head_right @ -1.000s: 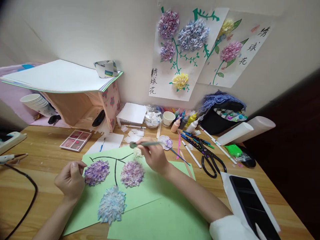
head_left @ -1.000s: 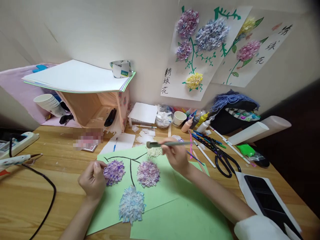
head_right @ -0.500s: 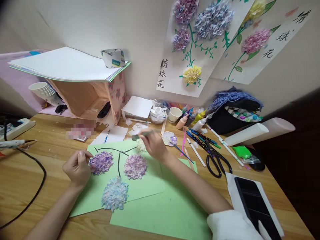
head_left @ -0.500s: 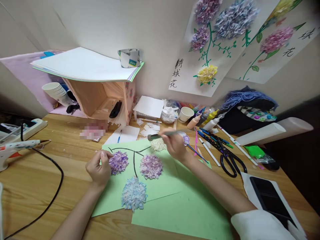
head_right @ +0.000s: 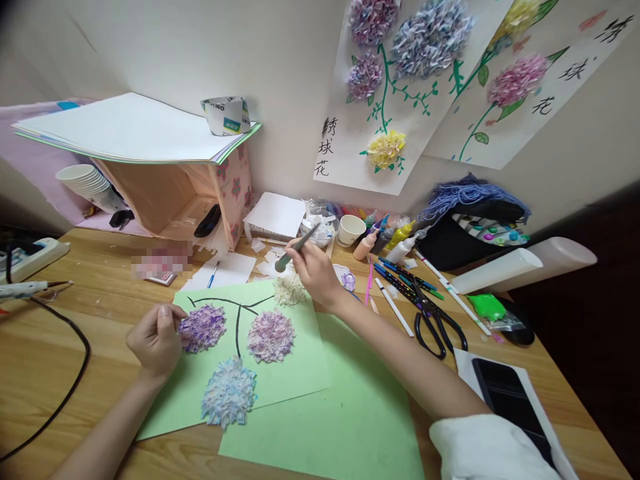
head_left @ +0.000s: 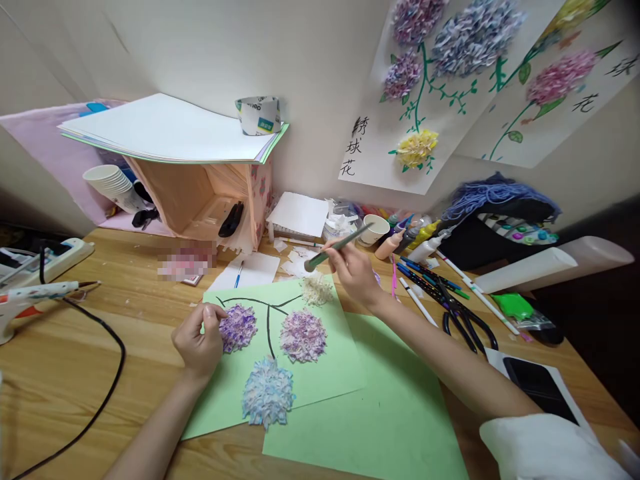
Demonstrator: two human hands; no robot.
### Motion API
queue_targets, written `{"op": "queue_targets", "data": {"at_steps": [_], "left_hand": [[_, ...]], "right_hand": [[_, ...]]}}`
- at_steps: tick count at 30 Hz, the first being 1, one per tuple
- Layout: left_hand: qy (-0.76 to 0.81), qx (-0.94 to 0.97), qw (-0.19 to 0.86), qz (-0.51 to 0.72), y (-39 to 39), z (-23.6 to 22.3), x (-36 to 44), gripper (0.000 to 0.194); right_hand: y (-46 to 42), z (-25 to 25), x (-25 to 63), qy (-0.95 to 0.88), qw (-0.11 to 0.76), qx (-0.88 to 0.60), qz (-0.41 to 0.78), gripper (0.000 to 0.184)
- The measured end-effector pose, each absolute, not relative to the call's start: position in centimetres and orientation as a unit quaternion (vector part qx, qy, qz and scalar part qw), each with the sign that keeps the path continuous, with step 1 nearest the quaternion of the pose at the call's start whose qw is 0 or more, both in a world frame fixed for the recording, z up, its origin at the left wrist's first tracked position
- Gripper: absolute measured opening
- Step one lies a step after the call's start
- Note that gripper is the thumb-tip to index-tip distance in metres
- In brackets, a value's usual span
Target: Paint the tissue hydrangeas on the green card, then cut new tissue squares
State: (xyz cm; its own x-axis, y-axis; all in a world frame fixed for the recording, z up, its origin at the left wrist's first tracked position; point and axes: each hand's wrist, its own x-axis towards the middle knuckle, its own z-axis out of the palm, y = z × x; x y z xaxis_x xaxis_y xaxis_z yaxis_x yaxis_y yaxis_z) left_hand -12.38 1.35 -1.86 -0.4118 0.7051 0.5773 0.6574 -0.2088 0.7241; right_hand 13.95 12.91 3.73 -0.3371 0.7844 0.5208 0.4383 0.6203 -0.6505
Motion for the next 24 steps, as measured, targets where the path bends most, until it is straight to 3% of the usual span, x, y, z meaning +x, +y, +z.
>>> {"op": "queue_targets", "data": {"at_steps": [10, 14, 23, 24], "left_hand": [[0.634, 0.544, 0.025, 0.549, 1.4, -2.1, -12.3, 0.033], [0.633, 0.544, 0.026, 0.55, 1.4, -2.1, -12.3, 0.033], [0.64, 0.541, 0.029, 0.545, 1.4, -2.1, -12.3, 0.035], [0.638, 0.541, 0.03, 0.547, 1.4, -2.2, -12.2, 0.035]], "right_hand": [[14.4, 3.5, 15.3, -0.753, 0.473, -0.407, 0.209, 0.027], [14.7, 3.6, 15.9, -0.767, 0.442, -0.411, 0.219, 0.027], [13.0, 3.2, 17.5, -0.7, 0.533, -0.421, 0.219, 0.025], [12.2, 3.0, 17.5, -0.728, 0.51, -0.409, 0.209, 0.023]]}}
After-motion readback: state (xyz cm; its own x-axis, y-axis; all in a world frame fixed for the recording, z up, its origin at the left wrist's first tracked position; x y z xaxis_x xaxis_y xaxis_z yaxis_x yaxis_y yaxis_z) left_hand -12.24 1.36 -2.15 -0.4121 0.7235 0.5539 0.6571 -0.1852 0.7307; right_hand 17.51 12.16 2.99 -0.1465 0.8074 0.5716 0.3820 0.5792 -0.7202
